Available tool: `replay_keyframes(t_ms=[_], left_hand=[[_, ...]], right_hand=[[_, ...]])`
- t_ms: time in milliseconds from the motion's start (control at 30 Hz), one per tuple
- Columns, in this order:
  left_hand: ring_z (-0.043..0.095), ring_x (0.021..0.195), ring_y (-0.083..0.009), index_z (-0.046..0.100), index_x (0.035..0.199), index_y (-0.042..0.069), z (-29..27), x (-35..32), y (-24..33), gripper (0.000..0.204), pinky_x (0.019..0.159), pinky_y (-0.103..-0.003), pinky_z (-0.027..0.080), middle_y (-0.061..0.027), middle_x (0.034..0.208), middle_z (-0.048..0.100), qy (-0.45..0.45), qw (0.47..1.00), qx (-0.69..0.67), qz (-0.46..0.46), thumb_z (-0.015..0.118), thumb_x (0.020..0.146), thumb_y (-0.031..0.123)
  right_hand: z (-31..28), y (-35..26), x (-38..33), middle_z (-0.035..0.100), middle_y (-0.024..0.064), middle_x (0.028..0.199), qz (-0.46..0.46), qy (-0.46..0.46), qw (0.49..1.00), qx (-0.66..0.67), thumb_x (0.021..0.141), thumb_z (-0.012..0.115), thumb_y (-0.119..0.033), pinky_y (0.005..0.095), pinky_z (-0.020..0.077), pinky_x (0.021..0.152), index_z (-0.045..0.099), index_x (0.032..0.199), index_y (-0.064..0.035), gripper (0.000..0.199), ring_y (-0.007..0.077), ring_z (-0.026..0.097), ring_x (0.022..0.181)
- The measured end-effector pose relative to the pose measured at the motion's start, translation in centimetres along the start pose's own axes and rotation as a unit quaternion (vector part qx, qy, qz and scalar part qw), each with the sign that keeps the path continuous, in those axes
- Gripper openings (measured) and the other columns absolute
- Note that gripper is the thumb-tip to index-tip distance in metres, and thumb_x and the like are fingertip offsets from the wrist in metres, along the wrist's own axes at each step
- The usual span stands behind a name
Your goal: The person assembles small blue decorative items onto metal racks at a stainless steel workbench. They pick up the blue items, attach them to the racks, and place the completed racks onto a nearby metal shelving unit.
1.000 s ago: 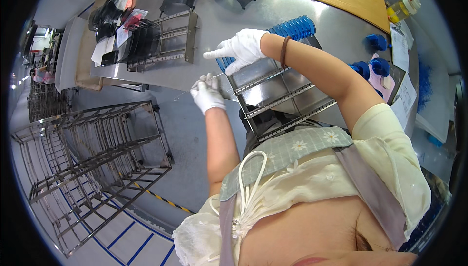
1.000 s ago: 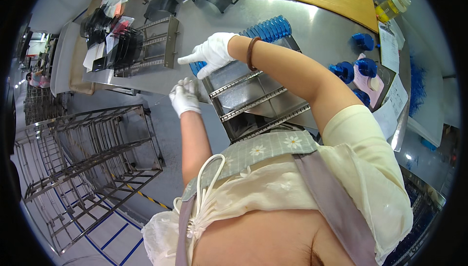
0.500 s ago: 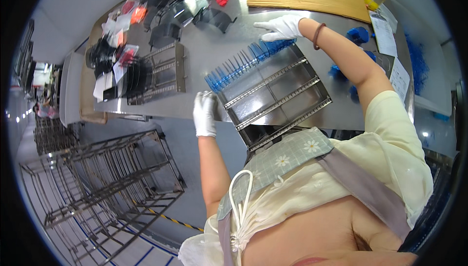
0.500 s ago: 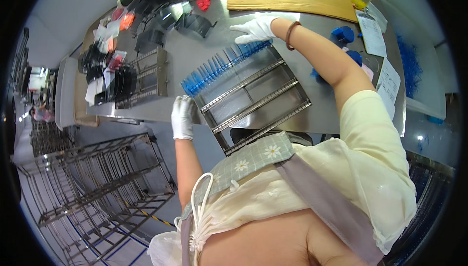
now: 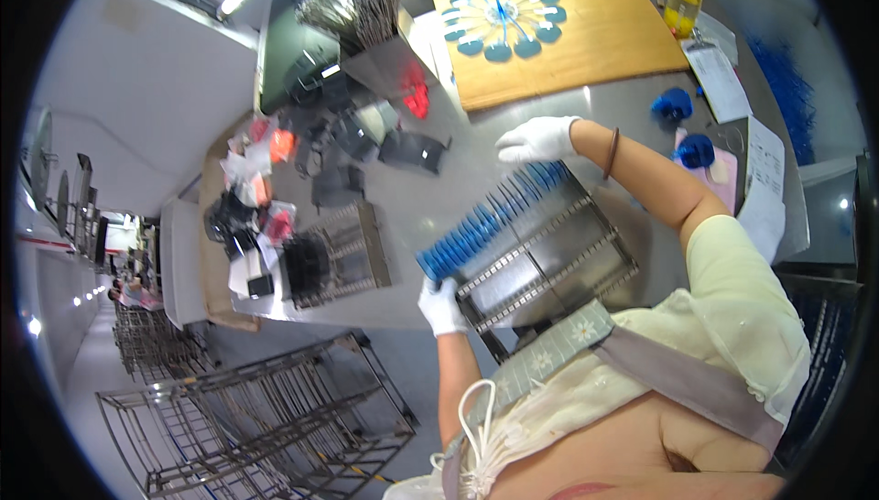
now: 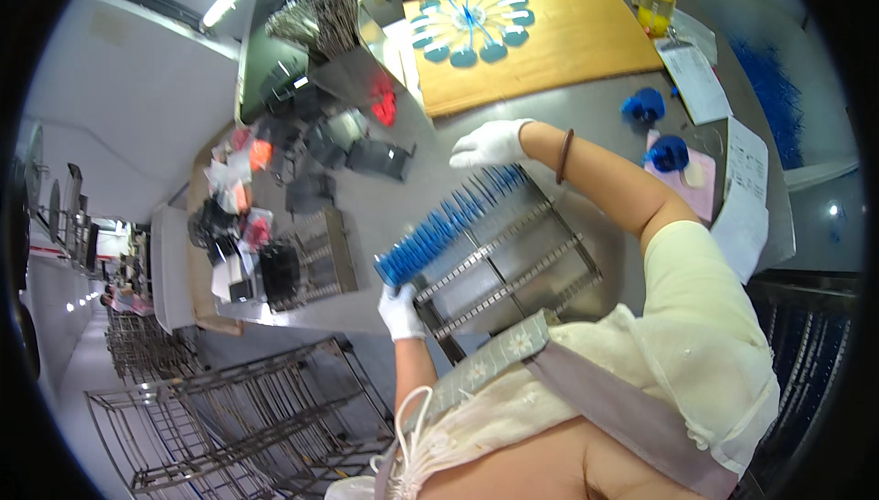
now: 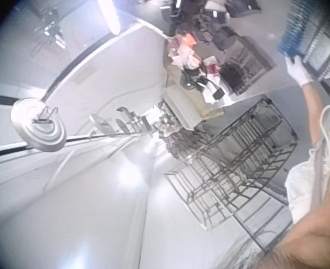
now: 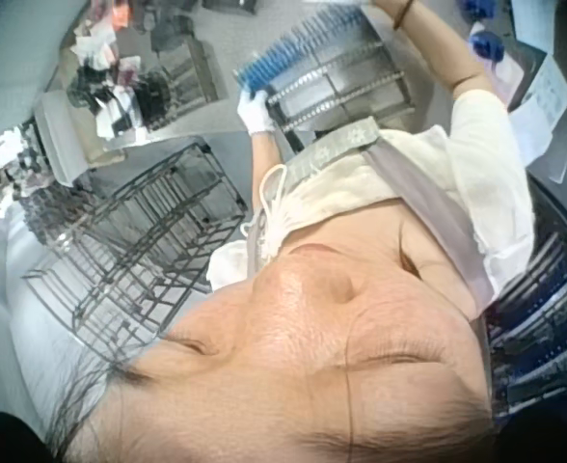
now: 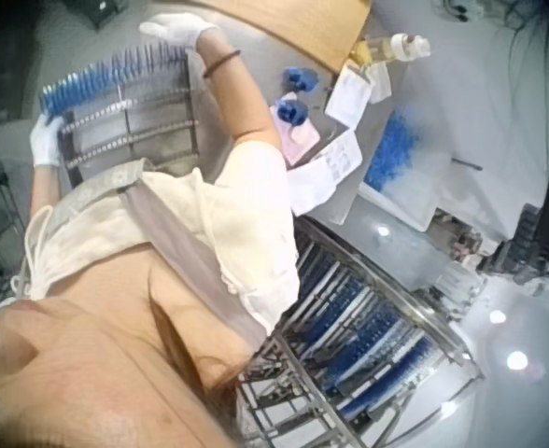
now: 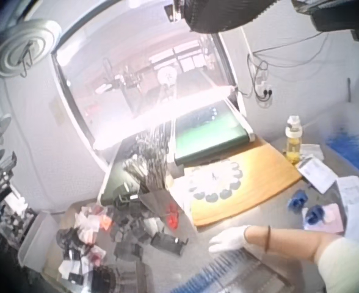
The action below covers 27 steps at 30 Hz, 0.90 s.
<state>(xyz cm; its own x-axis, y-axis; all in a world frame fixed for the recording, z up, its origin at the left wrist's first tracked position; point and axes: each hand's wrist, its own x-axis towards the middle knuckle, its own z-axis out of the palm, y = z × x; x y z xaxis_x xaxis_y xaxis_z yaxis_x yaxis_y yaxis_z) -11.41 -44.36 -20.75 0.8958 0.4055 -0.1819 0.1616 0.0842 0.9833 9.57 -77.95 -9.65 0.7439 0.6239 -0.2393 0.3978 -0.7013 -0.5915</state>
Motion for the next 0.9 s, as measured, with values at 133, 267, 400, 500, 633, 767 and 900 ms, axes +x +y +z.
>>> replay_keyframes(t_ms=[133,267,400,500,633,767,900], left_hand=[[0.064,0.097,-0.0098,0.065,0.138,0.000,1.4,2.1,0.3,0.049,0.089,-0.028,0.053,-0.0046,0.115,0.073,-0.048,0.997,0.051,-0.010,0.057,0.091,-0.008],[0.061,0.119,-0.0117,0.060,0.143,-0.001,2.4,3.7,0.6,0.050,0.105,-0.028,0.046,-0.0065,0.133,0.068,-0.083,0.991,0.101,0.013,0.058,0.093,-0.003],[0.058,0.128,-0.0146,0.054,0.151,0.002,3.5,5.2,0.5,0.056,0.110,-0.030,0.043,-0.0075,0.141,0.065,-0.093,0.984,0.151,0.019,0.057,0.094,-0.002],[0.060,0.130,-0.0209,0.044,0.155,0.002,4.8,6.6,0.3,0.066,0.112,-0.034,0.044,-0.0138,0.146,0.061,-0.082,0.980,0.143,0.113,0.061,0.091,-0.002],[0.061,0.129,-0.0245,0.042,0.155,0.000,7.7,8.3,-0.1,0.068,0.112,-0.036,0.046,-0.0176,0.146,0.059,-0.100,0.986,0.081,0.109,0.063,0.091,-0.003],[0.066,0.123,-0.0216,0.052,0.148,-0.001,11.6,7.7,-0.5,0.053,0.108,-0.034,0.048,-0.0157,0.136,0.068,-0.085,0.989,0.061,0.101,0.063,0.096,0.004],[0.063,0.129,-0.0269,0.053,0.146,-0.004,10.9,8.8,2.2,0.050,0.111,-0.036,0.047,-0.0208,0.139,0.065,-0.164,0.978,0.100,0.082,0.062,0.101,0.014]], right_hand=[[-6.6,9.3,8.2,0.060,0.0214,0.143,0.099,0.212,0.972,0.026,0.099,0.051,-0.057,0.0432,0.0410,0.113,0.060,0.141,-0.0061,0.066,0.0394,0.055,0.133],[-10.6,16.8,14.2,0.065,0.0230,0.133,0.191,0.404,0.880,0.162,0.101,0.057,-0.038,0.0438,0.0455,0.105,0.048,0.152,-0.0054,0.061,0.0384,0.061,0.122],[-9.2,19.0,15.6,0.056,0.0221,0.148,0.325,0.346,0.880,0.012,0.103,0.050,-0.043,0.0459,0.0420,0.114,0.051,0.149,-0.0086,0.057,0.0403,0.052,0.137],[-8.0,17.8,14.7,0.070,0.0232,0.126,0.361,0.279,0.889,-0.018,0.095,0.062,-0.031,0.0494,0.0522,0.101,0.068,0.128,-0.0057,0.042,0.0401,0.067,0.117],[-9.4,13.4,9.3,0.074,0.0254,0.113,0.345,0.170,0.919,-0.090,0.079,0.066,-0.025,0.0479,0.0567,0.093,0.078,0.101,-0.0010,0.035,0.0423,0.071,0.108],[-8.6,5.8,-1.8,0.074,0.0239,0.105,0.279,0.259,0.917,-0.121,0.086,0.061,-0.028,0.0500,0.0552,0.092,0.075,0.104,-0.0062,0.032,0.0416,0.070,0.102],[-0.2,-1.7,-12.0,0.067,0.0217,0.073,0.183,0.342,0.899,-0.202,0.083,0.062,-0.011,0.0542,0.0540,0.067,0.061,0.085,-0.0052,0.006,0.0436,0.068,0.072]])
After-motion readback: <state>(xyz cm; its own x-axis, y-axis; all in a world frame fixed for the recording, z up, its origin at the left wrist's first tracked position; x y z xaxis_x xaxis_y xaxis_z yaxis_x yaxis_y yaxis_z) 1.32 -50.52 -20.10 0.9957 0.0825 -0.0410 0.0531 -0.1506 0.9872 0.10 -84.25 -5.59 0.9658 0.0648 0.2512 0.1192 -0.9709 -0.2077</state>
